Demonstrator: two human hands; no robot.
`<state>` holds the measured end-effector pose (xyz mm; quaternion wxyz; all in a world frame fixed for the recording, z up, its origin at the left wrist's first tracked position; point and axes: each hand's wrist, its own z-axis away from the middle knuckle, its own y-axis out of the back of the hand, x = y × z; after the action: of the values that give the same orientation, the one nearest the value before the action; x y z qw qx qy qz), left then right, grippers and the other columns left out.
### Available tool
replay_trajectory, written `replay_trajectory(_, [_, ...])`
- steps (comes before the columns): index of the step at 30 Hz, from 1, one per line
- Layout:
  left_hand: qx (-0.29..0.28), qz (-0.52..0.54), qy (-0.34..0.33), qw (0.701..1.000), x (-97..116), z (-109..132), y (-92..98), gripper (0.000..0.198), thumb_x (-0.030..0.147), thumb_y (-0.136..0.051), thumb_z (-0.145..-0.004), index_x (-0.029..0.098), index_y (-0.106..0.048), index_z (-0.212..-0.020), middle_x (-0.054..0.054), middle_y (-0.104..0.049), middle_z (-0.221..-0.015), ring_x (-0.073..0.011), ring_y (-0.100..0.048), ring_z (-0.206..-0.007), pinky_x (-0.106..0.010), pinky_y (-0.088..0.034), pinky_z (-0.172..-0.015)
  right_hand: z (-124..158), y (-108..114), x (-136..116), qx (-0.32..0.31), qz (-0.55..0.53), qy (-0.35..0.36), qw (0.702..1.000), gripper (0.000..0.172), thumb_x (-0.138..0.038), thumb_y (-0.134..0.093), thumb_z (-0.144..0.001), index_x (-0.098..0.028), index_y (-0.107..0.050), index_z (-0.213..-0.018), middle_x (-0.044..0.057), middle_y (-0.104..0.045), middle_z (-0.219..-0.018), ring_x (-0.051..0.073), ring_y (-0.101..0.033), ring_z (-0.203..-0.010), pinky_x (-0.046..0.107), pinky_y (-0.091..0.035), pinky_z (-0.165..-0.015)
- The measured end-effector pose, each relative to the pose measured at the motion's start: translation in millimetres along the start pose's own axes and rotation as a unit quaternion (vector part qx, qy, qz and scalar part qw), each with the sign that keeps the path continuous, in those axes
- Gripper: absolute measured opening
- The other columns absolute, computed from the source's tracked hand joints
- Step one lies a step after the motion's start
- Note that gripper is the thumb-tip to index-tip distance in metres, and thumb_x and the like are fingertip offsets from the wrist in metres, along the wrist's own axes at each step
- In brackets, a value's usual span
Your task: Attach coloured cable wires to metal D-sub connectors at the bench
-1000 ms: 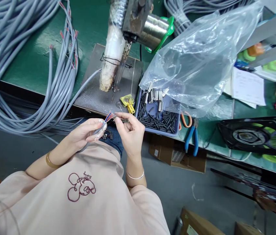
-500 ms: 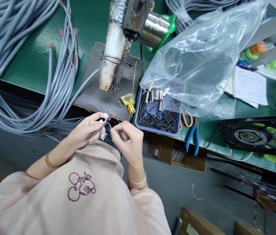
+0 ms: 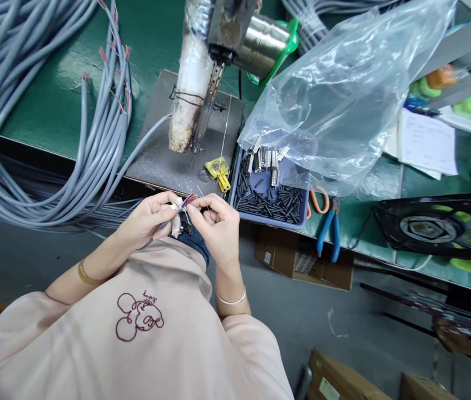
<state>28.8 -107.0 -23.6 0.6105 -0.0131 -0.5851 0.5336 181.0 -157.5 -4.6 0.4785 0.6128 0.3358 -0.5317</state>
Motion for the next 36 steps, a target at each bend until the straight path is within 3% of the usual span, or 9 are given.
replay_trajectory(10, [0.009, -0.027, -0.041, 0.999, -3, 0, 0.3, 0.048, 0.053, -0.082, -0.078, 0.017, -0.054, -0.090, 0.002, -0.068, -0.055, -0.0014, -0.037, -0.030, -0.015, -0.020, -0.033, 1, -4, 4, 0.019, -0.022, 0.008, 1.000, 0.013, -0.029, -0.073, -0.075, -0.020, -0.067, -0.067, -0.004, -0.058, -0.066, 0.005, -0.035, -0.051, 0.021, -0.024, -0.045])
replay_trajectory(18, [0.007, -0.031, -0.024, 0.999, -3, 1, -2.4, 0.047, 0.053, -0.082, -0.076, 0.017, -0.054, -0.090, 0.003, -0.066, -0.054, -0.0011, -0.035, -0.028, -0.014, -0.018, -0.032, 0, -3, 4, 0.010, -0.030, -0.014, 0.999, 0.018, -0.034, -0.073, -0.075, -0.021, -0.062, -0.069, -0.004, -0.057, -0.064, 0.006, -0.036, -0.050, 0.021, -0.025, -0.044])
replay_trajectory(22, [0.019, -0.021, -0.038, 0.999, -3, 2, -4.9, 0.047, 0.055, -0.079, -0.078, 0.018, -0.053, -0.089, 0.004, -0.064, -0.055, -0.0012, -0.035, -0.028, -0.015, -0.018, -0.031, 4, -6, 4, 0.030, 0.010, 0.032, 0.999, 0.016, -0.031, -0.068, -0.079, -0.021, -0.061, -0.068, -0.006, -0.053, -0.063, 0.006, -0.033, -0.048, 0.023, -0.025, -0.044])
replay_trajectory(28, [0.141, -0.129, -0.121, 0.974, 3, 4, -13.9, 0.037, 0.033, -0.087, -0.067, 0.017, -0.056, -0.079, 0.007, -0.056, -0.058, -0.0020, -0.045, -0.043, -0.014, -0.036, -0.042, 9, -4, 2, 0.034, 0.099, 0.124, 0.987, 0.017, -0.025, -0.065, -0.089, -0.022, -0.065, -0.072, -0.002, -0.060, -0.067, 0.011, -0.048, -0.058, 0.025, -0.033, -0.050])
replay_trajectory(32, [0.141, -0.192, -0.158, 0.958, 2, 6, -17.9, 0.021, 0.032, -0.075, -0.082, 0.016, -0.061, -0.085, 0.007, -0.054, -0.058, -0.0032, -0.044, -0.045, -0.015, -0.036, -0.044, 10, -2, 3, 0.029, 0.168, 0.170, 0.971, 0.018, -0.025, -0.063, -0.094, -0.022, -0.067, -0.076, -0.001, -0.063, -0.071, 0.011, -0.050, -0.060, 0.027, -0.038, -0.055])
replay_trajectory(36, [0.134, -0.201, -0.169, 0.956, 1, 8, -19.3, 0.022, 0.035, -0.072, -0.085, 0.017, -0.059, -0.084, 0.007, -0.052, -0.057, -0.0034, -0.042, -0.043, -0.016, -0.034, -0.042, 12, -3, 3, 0.037, 0.176, 0.198, 0.964, 0.022, -0.024, -0.063, -0.094, -0.022, -0.065, -0.073, -0.002, -0.062, -0.068, 0.010, -0.048, -0.057, 0.026, -0.037, -0.055])
